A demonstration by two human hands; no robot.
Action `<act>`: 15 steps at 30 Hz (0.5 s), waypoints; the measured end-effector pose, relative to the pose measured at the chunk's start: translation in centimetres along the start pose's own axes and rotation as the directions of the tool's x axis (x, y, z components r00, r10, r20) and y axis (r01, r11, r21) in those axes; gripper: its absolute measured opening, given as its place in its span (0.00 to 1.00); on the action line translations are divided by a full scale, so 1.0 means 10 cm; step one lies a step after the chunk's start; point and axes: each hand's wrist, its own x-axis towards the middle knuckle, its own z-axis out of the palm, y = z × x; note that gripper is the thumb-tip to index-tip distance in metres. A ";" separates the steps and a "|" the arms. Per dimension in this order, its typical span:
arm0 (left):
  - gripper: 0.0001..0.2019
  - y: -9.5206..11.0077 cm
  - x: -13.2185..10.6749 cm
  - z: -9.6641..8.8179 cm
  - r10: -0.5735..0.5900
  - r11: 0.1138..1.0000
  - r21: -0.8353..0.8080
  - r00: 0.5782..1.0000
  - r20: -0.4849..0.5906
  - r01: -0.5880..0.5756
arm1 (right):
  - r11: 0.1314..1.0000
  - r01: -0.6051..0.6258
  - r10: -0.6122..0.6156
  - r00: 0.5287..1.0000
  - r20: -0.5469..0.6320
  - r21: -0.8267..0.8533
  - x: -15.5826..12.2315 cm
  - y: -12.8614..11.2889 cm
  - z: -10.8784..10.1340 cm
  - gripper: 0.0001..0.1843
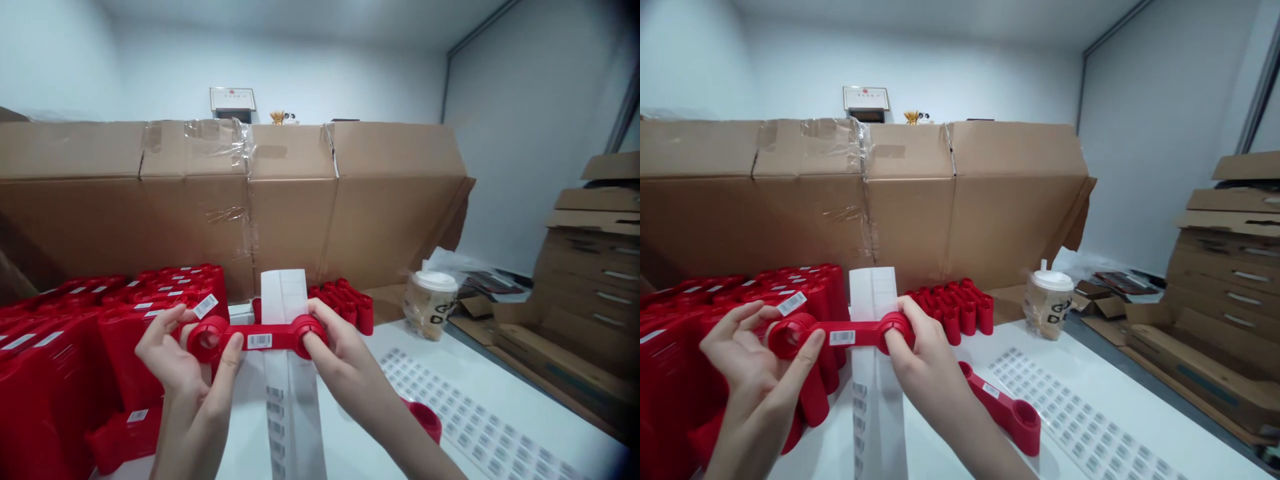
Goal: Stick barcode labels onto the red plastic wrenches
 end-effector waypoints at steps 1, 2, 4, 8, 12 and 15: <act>0.31 0.02 0.01 0.00 -0.052 0.997 -0.049 0.999 -0.006 0.052 | 1.000 0.010 -0.010 1.000 -0.018 0.007 0.01 0.01 0.00 0.10; 0.31 0.05 0.02 -0.01 -0.118 0.987 -0.106 0.993 0.006 0.118 | 1.000 0.017 -0.017 0.999 -0.037 0.010 0.02 0.02 0.00 0.11; 0.32 0.10 0.05 -0.06 -0.285 0.933 -0.211 0.956 0.068 0.293 | 1.000 0.027 -0.027 0.996 -0.081 0.000 0.04 0.04 -0.02 0.12; 0.40 0.19 0.16 -0.25 -0.594 0.715 -0.305 0.777 0.211 0.629 | 0.998 0.053 -0.056 0.990 -0.126 -0.024 0.05 0.05 -0.06 0.12; 0.38 0.15 0.26 -0.45 -0.664 0.585 -0.350 0.680 0.311 0.731 | 0.999 0.051 -0.051 0.994 -0.098 -0.005 0.05 0.04 -0.12 0.11; 0.39 0.10 0.29 -0.50 -0.642 0.589 -0.333 0.677 0.361 0.736 | 0.998 0.055 -0.054 0.994 -0.092 0.009 0.05 0.03 -0.15 0.10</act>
